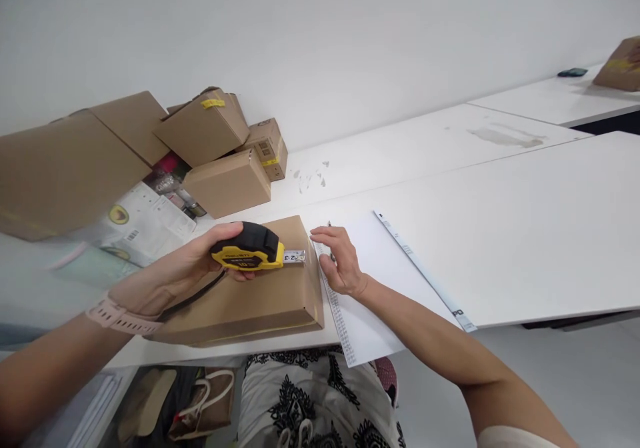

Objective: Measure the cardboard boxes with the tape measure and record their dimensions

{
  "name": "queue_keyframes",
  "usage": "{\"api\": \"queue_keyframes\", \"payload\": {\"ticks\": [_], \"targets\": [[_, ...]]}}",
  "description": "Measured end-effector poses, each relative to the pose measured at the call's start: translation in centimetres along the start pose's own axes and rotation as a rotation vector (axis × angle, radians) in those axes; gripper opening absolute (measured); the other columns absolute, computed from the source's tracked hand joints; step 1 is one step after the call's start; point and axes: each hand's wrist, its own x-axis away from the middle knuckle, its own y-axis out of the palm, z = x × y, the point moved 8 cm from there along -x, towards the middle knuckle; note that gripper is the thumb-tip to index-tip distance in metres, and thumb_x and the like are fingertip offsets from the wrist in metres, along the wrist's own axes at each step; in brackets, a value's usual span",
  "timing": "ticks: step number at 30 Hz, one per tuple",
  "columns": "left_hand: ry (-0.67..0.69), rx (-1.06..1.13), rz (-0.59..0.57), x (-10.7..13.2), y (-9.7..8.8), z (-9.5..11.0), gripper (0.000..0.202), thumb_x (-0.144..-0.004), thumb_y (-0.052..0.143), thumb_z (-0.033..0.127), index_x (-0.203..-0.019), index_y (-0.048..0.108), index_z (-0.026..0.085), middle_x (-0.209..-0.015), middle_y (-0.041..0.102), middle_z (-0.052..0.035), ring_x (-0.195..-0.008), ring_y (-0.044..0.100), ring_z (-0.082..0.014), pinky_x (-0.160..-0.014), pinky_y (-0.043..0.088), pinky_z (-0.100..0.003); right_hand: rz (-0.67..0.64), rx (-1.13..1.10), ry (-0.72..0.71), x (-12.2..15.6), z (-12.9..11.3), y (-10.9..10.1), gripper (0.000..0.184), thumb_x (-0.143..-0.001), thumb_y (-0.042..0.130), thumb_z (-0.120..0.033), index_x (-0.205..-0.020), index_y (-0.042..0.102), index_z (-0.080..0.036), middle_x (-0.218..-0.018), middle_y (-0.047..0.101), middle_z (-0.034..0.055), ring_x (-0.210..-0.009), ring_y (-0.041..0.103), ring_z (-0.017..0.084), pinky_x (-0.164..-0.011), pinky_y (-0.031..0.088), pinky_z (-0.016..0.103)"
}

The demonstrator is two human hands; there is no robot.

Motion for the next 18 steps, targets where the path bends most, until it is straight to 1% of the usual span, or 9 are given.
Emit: {"api": "queue_keyframes", "payload": {"ticks": [2,4,6,8,11,15,17,18], "targets": [[-0.001,-0.048,0.024,0.1,0.1,0.5,0.045,-0.077,0.074,0.056,-0.091,0.079,0.014,-0.09,0.077,-0.0149,-0.07,0.07,-0.0288,-0.048,0.054,-0.033,-0.012,0.016,-0.099,0.1,-1.2,0.1,0.044,-0.1,0.038,-0.03,-0.142,0.052,-0.03,-0.129,0.064,0.0111,-0.119,0.06,0.03,-0.096,0.051,0.053],[-0.009,-0.081,0.053,0.2,0.0,0.7,0.044,-0.077,0.075,0.055,-0.094,0.079,0.014,-0.094,0.077,-0.0154,-0.075,0.071,-0.03,-0.048,0.054,-0.032,-0.071,0.02,-0.155,0.2,-1.8,0.6,0.051,-0.1,0.036,-0.029,-0.151,0.044,-0.031,-0.138,0.061,0.0104,-0.126,0.058,0.029,-0.1,0.051,0.053],[-0.028,-0.088,0.074,0.3,-0.2,0.6,0.045,-0.076,0.076,0.054,-0.097,0.08,0.014,-0.098,0.077,-0.0163,-0.078,0.071,-0.0311,-0.049,0.055,-0.032,-0.152,0.016,-0.175,0.4,-2.0,1.3,0.055,-0.101,0.033,-0.031,-0.156,0.036,-0.031,-0.147,0.057,0.0091,-0.134,0.054,0.028,-0.105,0.049,0.053],[-0.036,-0.074,0.083,0.4,-0.4,0.4,0.045,-0.076,0.077,0.052,-0.099,0.08,0.014,-0.1,0.077,-0.0165,-0.078,0.072,-0.0311,-0.05,0.056,-0.033,-0.246,0.0,-0.169,0.5,-1.9,2.2,0.055,-0.102,0.03,-0.033,-0.157,0.033,-0.033,-0.15,0.055,0.007,-0.14,0.05,0.027,-0.108,0.048,0.053],[-0.034,-0.054,0.072,0.5,-0.6,0.2,0.041,-0.078,0.078,0.049,-0.098,0.08,0.014,-0.098,0.078,-0.0156,-0.076,0.072,-0.0302,-0.051,0.057,-0.033,-0.348,-0.043,-0.136,0.6,-1.5,3.1,0.052,-0.101,0.031,-0.038,-0.153,0.04,-0.033,-0.148,0.058,0.0053,-0.141,0.049,0.025,-0.11,0.046,0.054],[-0.041,-0.04,0.067,0.6,-1.1,-0.4,0.039,-0.076,0.08,0.047,-0.097,0.08,0.015,-0.101,0.077,-0.0156,-0.078,0.072,-0.0306,-0.048,0.056,-0.032,-0.362,-0.058,-0.125,0.6,-1.3,3.2,0.049,-0.099,0.038,-0.042,-0.148,0.046,-0.034,-0.145,0.061,0.0047,-0.139,0.052,0.026,-0.112,0.043,0.054],[-0.039,-0.058,0.077,0.8,-2.2,-0.6,0.041,-0.074,0.081,0.048,-0.098,0.08,0.015,-0.102,0.077,-0.016,-0.078,0.071,-0.0303,-0.046,0.054,-0.03,-0.367,-0.054,-0.103,0.5,-1.2,3.2,0.047,-0.099,0.04,-0.043,-0.145,0.049,-0.035,-0.143,0.062,0.0043,-0.137,0.054,0.026,-0.112,0.042,0.055],[-0.041,-0.072,0.085,1.0,-3.0,-0.8,0.043,-0.073,0.081,0.049,-0.096,0.08,0.014,-0.1,0.077,-0.0161,-0.075,0.07,-0.0295,-0.045,0.053,-0.03,-0.374,-0.054,-0.084,0.5,-1.0,3.2,0.046,-0.098,0.041,-0.044,-0.143,0.051,-0.035,-0.141,0.063,0.0042,-0.136,0.055,0.027,-0.112,0.041,0.055]]}}
